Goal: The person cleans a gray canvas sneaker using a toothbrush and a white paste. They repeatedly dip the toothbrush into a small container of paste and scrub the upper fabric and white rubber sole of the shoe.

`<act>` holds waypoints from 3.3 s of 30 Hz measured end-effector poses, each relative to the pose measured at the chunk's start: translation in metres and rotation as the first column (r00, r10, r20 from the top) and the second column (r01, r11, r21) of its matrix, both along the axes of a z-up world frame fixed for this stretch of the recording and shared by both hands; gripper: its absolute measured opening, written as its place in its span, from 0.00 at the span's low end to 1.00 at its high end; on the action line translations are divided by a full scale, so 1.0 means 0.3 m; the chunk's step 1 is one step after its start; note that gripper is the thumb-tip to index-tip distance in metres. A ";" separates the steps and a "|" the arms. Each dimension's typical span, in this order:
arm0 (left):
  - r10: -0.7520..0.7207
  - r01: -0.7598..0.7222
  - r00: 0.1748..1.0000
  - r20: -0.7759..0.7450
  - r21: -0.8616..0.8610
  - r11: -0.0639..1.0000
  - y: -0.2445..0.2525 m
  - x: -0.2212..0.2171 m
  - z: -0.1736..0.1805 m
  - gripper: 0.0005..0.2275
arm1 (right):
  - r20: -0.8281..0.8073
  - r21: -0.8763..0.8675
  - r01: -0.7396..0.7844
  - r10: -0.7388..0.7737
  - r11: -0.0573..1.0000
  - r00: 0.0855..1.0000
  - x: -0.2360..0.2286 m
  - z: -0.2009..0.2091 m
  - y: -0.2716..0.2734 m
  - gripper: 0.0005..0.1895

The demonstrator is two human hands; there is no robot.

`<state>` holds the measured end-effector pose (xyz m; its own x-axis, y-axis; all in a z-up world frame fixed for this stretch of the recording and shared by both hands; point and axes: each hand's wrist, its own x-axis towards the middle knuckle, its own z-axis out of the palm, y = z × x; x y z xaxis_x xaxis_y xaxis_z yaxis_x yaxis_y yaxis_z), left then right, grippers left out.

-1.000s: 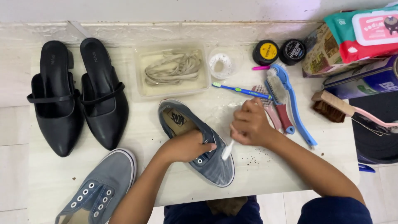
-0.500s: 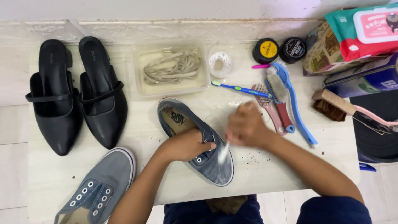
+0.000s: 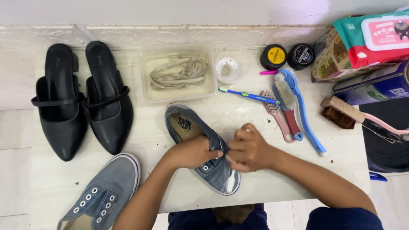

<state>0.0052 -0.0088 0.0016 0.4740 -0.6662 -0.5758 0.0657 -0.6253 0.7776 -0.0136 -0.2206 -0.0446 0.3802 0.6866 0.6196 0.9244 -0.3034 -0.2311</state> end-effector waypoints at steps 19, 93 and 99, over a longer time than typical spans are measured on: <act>0.016 -0.017 1.000 -0.024 -0.040 0.999 0.004 -0.005 -0.025 0.19 | 0.003 -0.003 0.011 -0.011 1.000 1.000 0.059 0.027 -0.026 0.21; 0.679 -0.972 -0.226 -0.699 0.203 -0.115 -0.195 -0.161 0.112 0.25 | 0.191 -0.012 0.613 -0.600 0.790 0.777 0.123 0.054 -0.234 0.17; 0.695 -0.972 -0.232 -0.680 0.195 -0.134 -0.203 -0.160 0.113 0.25 | 0.089 0.000 0.459 -0.457 0.888 0.885 0.045 0.108 -0.104 0.18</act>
<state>-0.0427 -0.0698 0.0357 0.5116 0.0124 -0.8591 0.6266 0.6787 0.3830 -0.0001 -0.2519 -0.0120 0.6029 0.4615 0.6507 0.6968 -0.7019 -0.1478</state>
